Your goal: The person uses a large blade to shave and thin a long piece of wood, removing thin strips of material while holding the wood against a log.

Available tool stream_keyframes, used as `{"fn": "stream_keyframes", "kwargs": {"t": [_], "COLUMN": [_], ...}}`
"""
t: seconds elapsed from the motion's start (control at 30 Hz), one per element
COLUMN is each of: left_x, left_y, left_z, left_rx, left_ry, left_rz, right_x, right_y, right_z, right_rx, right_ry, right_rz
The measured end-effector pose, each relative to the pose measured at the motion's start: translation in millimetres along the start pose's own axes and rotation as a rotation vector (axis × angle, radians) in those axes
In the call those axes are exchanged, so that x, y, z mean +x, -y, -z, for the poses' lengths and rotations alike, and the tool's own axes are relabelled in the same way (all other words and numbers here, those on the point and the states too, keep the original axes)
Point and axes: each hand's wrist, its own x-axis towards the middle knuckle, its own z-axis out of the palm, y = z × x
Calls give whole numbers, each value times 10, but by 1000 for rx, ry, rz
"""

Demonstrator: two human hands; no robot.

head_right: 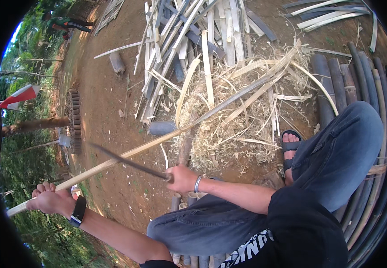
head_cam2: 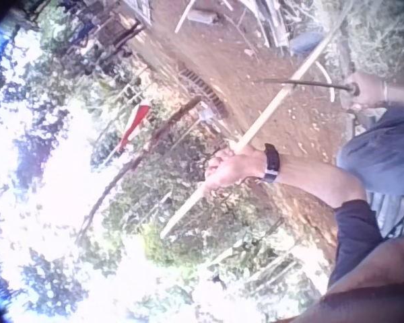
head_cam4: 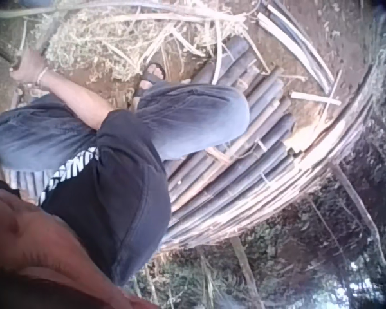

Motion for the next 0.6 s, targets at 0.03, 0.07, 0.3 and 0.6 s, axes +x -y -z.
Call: {"fn": "stream_keyframes", "kwargs": {"t": [0.03,0.07,0.3,0.6], "left_x": [4,-40,76,180], "left_y": [-31,-79,48,-55], "left_z": [-38,-132,1,-76], "left_rx": [-5,-23,-40,-46], "left_ry": [-13,-5,-22,10], "left_rz": [0,13,-21,-6], "right_x": [5,-50,140,15], "right_y": [-454,-1313,-171,-1443], "right_z": [38,107,-141,-14], "right_rx": [46,67,147,8], "right_ry": [-137,-316,-210,-384], "right_rz": [-158,-257,-41,-418]}}
